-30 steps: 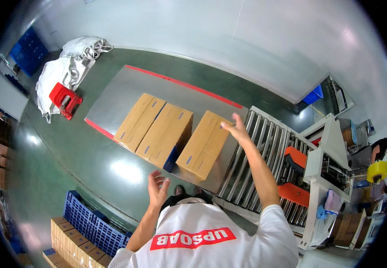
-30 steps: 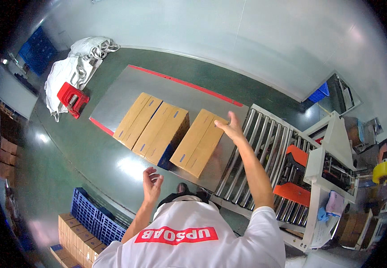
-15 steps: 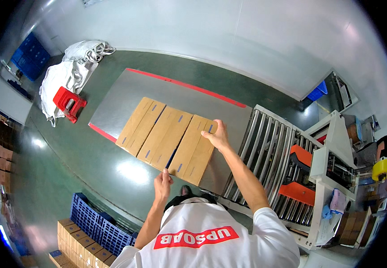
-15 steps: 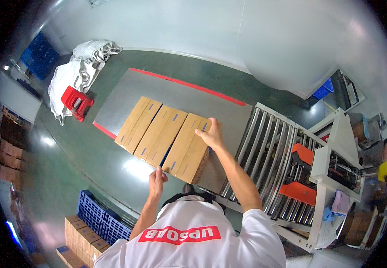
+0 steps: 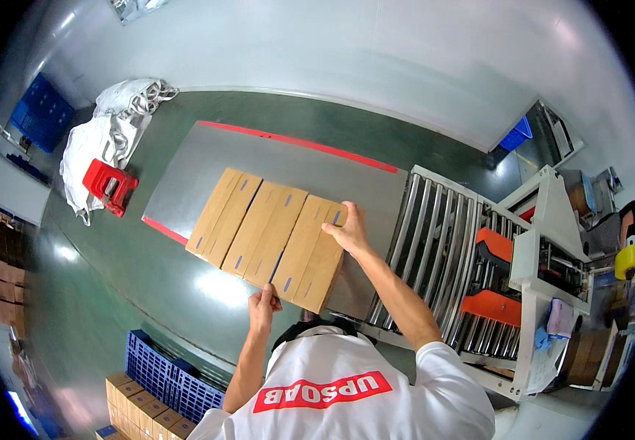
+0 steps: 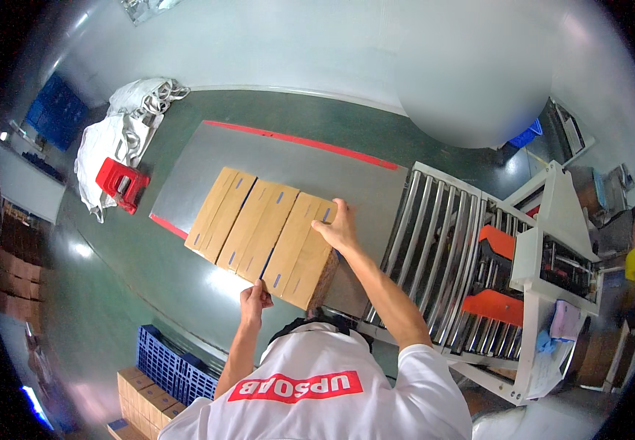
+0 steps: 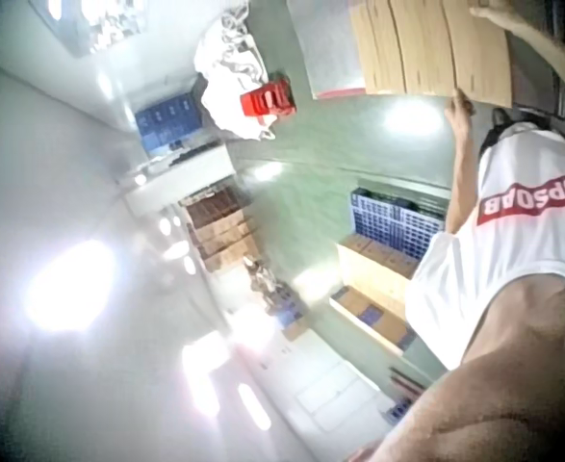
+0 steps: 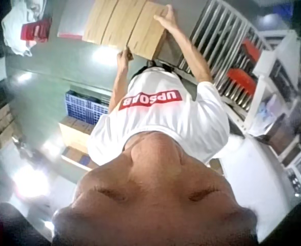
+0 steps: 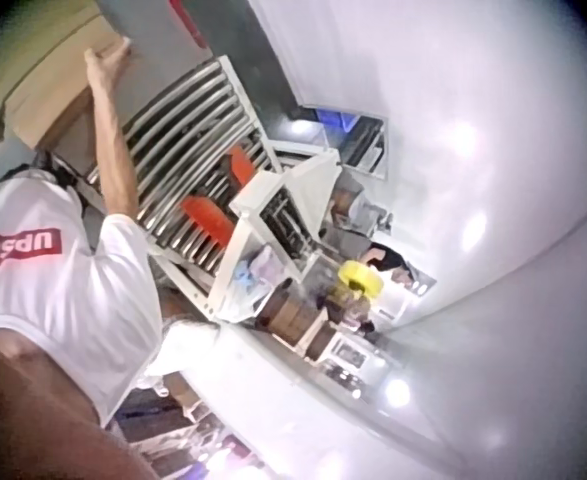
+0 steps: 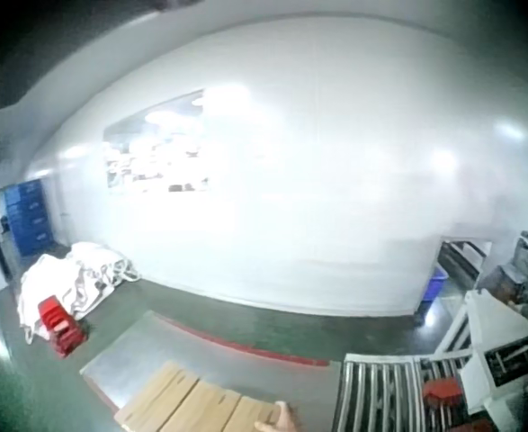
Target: The person packs items into cardboard boxes and places the boxes onto a conveyor belt.
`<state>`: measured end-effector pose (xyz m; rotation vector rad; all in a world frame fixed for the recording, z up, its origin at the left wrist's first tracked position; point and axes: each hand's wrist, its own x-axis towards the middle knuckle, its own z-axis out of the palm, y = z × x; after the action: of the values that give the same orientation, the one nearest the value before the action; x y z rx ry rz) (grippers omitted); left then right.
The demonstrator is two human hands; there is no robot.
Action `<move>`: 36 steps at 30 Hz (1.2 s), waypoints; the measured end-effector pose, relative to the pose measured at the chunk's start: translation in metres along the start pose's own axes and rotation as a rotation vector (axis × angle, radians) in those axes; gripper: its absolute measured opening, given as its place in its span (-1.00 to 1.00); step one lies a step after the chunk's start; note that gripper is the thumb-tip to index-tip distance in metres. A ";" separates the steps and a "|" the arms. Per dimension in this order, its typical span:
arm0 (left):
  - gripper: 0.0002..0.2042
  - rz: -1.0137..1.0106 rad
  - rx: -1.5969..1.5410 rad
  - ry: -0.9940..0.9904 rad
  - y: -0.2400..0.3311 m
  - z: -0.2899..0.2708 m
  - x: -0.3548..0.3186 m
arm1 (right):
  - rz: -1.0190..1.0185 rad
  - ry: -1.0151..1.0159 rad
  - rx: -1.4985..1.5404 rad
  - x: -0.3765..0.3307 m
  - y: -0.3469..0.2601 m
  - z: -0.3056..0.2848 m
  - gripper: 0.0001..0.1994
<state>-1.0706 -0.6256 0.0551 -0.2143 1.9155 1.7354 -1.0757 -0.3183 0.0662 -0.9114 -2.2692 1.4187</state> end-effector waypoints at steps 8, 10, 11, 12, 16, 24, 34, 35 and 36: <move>-0.68 -0.219 -0.151 -0.087 0.001 0.000 0.015 | -0.009 0.191 0.061 -0.013 0.021 0.016 0.09; -0.71 -0.299 -0.252 -0.087 0.000 -0.002 0.014 | 0.003 0.213 0.075 -0.025 0.019 0.030 0.15; -0.69 -0.309 -0.319 -0.131 -0.002 -0.011 0.016 | -0.001 0.186 0.103 -0.029 0.017 0.036 0.15; -0.67 -0.291 -0.324 -0.185 0.002 -0.014 0.012 | -0.016 0.193 0.093 -0.037 0.025 0.041 0.15; -0.62 -0.289 -0.358 -0.247 0.003 -0.023 0.015 | 0.093 0.116 0.200 -0.070 0.031 0.050 0.16; -0.64 -0.348 -0.278 -0.309 0.012 -0.026 0.020 | 0.502 -0.189 0.937 -0.127 0.058 0.025 0.03; -0.61 -0.371 -0.246 -0.384 0.021 -0.026 0.019 | 0.557 -0.338 0.936 -0.130 0.068 0.026 -0.29; -0.61 -0.363 -0.242 -0.378 0.023 -0.025 0.016 | 0.606 -0.318 0.910 -0.130 0.065 0.027 -0.32; -0.61 -0.355 -0.237 -0.372 0.024 -0.025 0.015 | 0.604 -0.320 0.907 -0.132 0.061 0.027 -0.32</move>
<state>-1.1016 -0.6422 0.0695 -0.2777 1.3182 1.6222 -0.9713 -0.4052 0.0082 -1.1037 -1.2139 2.6631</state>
